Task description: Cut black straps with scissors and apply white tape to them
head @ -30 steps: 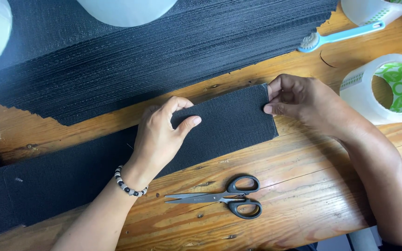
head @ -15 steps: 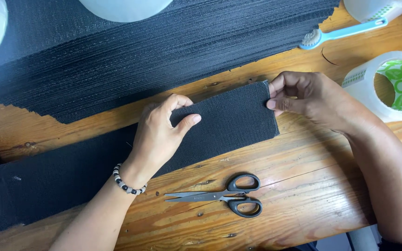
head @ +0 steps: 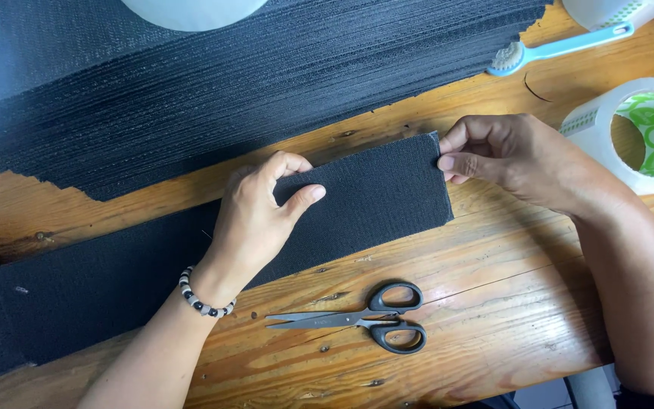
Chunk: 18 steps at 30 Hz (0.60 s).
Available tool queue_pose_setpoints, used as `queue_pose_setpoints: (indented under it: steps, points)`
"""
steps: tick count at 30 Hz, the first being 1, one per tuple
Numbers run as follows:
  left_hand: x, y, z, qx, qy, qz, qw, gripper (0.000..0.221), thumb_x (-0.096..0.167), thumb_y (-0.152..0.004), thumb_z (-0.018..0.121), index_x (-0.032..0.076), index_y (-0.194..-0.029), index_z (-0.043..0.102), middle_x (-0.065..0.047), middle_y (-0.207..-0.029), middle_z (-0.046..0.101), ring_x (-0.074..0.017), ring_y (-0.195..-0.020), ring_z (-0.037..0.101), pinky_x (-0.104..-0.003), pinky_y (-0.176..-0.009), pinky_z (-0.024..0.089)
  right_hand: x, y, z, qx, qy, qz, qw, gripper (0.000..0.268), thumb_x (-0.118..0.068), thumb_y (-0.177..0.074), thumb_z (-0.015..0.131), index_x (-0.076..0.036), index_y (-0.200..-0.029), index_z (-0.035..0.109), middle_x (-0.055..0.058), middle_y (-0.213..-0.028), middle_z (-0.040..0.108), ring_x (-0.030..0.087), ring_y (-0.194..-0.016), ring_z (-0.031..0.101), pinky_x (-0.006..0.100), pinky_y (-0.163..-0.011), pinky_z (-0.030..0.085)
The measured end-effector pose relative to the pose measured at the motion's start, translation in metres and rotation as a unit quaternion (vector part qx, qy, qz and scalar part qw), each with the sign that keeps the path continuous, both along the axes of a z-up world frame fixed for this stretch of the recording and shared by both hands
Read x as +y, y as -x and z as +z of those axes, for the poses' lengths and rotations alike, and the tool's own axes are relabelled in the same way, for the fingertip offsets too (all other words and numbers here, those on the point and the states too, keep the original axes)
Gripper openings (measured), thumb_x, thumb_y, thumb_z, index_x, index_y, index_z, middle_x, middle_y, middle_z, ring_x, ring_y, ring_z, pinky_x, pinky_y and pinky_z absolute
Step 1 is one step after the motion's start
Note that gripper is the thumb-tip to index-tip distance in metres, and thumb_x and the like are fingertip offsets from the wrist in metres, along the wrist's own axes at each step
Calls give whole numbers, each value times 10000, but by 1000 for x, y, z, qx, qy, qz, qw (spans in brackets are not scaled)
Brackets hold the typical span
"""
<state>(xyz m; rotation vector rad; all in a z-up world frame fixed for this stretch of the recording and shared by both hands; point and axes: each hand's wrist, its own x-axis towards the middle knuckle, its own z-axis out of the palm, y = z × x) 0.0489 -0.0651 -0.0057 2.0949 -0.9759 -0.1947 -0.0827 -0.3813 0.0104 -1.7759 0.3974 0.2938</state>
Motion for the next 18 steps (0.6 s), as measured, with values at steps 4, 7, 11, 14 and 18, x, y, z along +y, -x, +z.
queue_pose_setpoints:
  steps: [4,7,11,14,18]
  points:
    - [1,0,-1,0,-5,-2,1000,277,311,-903,780,99,-1056,686,-51,-1041,780,-234,-980,740,-367,-904,530,-4,2,-5,-8,12,17,1000,132,-42,-957,673,-19,-1085,697,96,-902,748,182,-765,702,280,-769,579]
    - [2,0,-4,3,-19,-2,1000,281,324,-901,778,124,-1074,683,-21,-1062,775,-215,-1002,726,-366,-953,475,-2,1,-4,4,10,18,1000,120,-43,-956,675,-12,-1070,690,108,-900,753,187,-761,707,290,-732,575]
    - [3,0,-8,2,-37,2,999,287,361,-906,764,164,-1094,674,23,-1088,770,-184,-1025,716,-364,-1006,387,5,-1,10,27,56,25,998,92,-107,-958,716,-49,-1029,715,67,-813,726,124,-736,624,249,-718,504]
    - [3,1,-7,-11,-39,-2,999,301,394,-917,743,167,-1098,664,23,-1093,769,-191,-1019,711,-364,-1006,383,5,0,4,12,70,35,997,65,-95,-960,737,-90,-978,675,17,-787,650,103,-714,542,246,-665,442]
    - [-3,10,2,-58,-9,-20,998,245,303,-940,738,127,-1087,650,-26,-1071,731,-240,-1025,681,-402,-956,408,5,2,2,21,59,17,998,85,-70,-950,752,-79,-946,668,13,-788,652,96,-714,544,244,-654,426]
